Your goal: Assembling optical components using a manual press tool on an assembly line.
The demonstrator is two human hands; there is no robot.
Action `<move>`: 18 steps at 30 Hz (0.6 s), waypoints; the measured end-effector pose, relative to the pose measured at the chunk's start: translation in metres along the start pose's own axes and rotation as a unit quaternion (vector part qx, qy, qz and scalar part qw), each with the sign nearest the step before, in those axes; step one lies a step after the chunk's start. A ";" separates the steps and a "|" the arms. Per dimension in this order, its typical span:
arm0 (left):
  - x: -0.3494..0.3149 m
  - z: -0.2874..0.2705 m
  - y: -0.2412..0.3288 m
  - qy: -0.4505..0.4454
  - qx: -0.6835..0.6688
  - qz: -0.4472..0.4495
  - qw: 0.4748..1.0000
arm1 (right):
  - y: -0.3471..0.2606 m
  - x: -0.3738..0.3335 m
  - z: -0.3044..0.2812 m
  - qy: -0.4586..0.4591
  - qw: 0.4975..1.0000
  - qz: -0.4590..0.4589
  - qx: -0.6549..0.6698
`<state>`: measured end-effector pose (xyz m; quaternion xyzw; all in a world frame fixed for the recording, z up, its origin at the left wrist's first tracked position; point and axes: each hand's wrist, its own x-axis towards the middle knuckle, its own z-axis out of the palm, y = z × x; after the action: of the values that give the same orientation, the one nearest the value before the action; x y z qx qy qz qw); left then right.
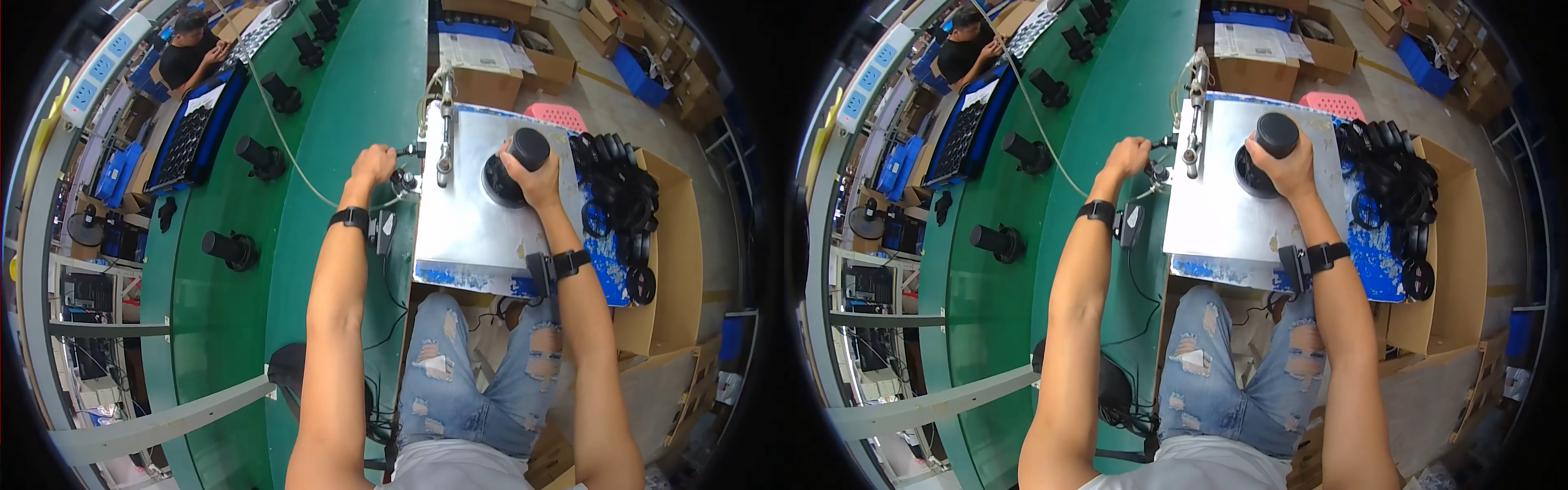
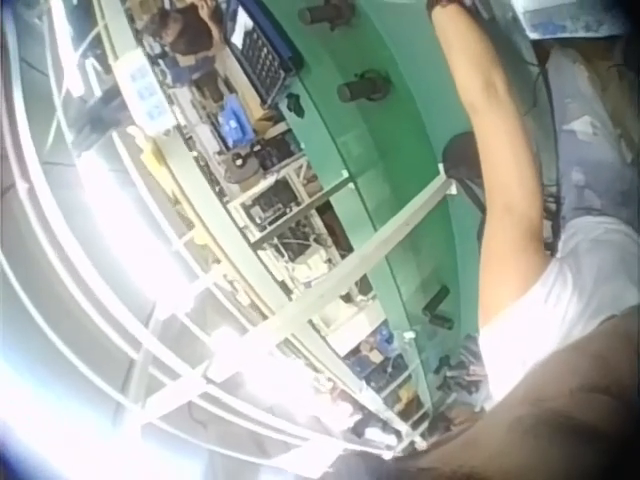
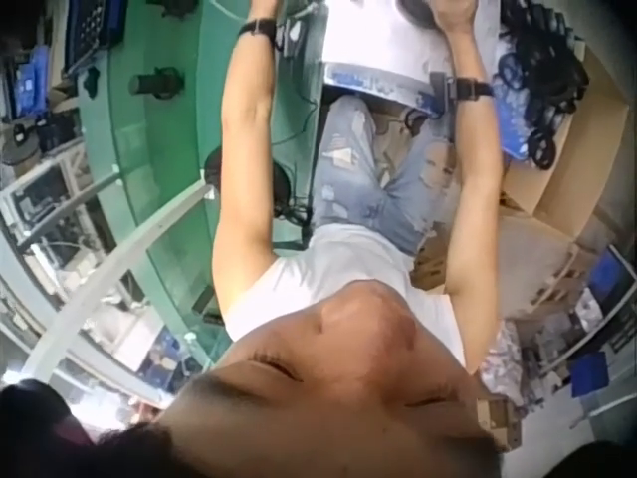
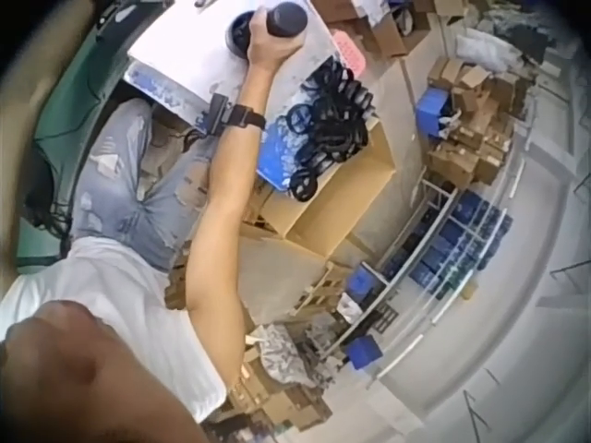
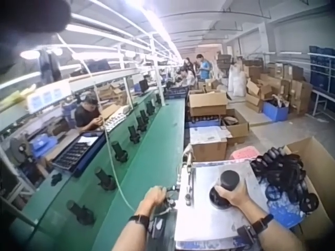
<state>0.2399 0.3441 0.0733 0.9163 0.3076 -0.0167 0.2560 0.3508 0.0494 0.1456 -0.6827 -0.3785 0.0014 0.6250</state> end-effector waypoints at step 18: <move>-0.305 -0.041 0.094 0.154 -0.219 0.312 0.912 | -0.182 -0.097 0.049 -0.171 0.962 -0.045 0.210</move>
<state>0.0416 0.1310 0.2091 0.8775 0.0379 0.2732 0.3923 0.1647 0.0287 0.2445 -0.5083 -0.5014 0.1695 0.6793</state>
